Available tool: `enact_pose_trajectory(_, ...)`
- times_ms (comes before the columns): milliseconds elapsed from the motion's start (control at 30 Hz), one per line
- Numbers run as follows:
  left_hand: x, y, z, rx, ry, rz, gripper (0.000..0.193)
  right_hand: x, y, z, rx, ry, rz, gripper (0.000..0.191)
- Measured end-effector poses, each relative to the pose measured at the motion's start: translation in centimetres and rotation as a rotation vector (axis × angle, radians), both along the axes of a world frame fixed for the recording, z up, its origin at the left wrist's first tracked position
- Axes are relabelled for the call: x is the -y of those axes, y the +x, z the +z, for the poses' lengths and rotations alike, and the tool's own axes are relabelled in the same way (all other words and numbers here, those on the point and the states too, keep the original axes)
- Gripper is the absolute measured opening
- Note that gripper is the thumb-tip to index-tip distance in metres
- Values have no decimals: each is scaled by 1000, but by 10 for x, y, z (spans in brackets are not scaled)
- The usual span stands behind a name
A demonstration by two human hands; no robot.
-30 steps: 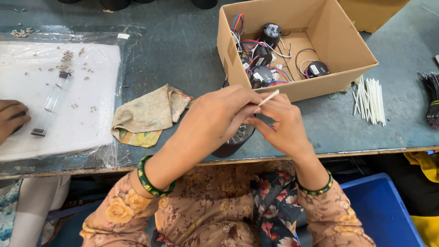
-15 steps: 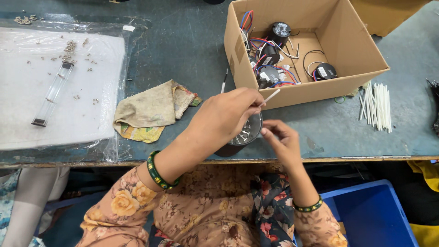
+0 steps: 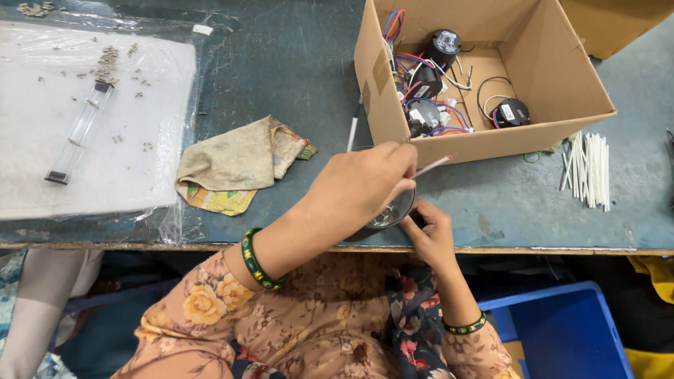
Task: The person assembles small electronic components by inserting white plastic rods into a cylindrical housing, connecting wires to a motor, and placing the motor inside the housing. The person repeats this process for multiple units, moving finished assemblies into a blue bin.
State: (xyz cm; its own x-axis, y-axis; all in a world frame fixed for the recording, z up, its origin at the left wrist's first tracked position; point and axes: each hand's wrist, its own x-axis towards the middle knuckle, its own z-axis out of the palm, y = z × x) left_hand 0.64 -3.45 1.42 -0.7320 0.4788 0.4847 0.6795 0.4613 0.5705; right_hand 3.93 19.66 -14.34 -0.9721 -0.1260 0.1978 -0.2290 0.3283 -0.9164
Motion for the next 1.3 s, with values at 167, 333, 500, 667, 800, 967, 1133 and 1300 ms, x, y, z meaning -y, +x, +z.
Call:
enact_pose_trajectory(167,5,-3,-9,25,40,-11,16,5,1,5,-115,135,-64,15)
enact_pose_trajectory(333,4,-2,-6,92,-14,-8,21,8,1,7,-153,160,-68,15)
enact_pose_trajectory(500,4,4,5,91,-14,14,29,9,3,12,-149,176,-69,13)
enact_pose_trajectory(667,19,28,2,37,274,34,35,10,5,17,-205,146,-60,13)
enact_pose_trajectory(800,30,50,-31,-172,544,127,19,8,5,13,-159,131,-81,14)
enact_pose_trajectory(967,46,37,-90,-112,1266,235,18,0,3,9,-121,-36,-50,12)
enact_pose_trajectory(1133,57,25,-138,427,1427,321,14,-38,-16,60,-173,-140,-159,16)
enact_pose_trajectory(1300,41,41,-172,496,879,295,20,-71,-75,153,-572,374,-206,20)
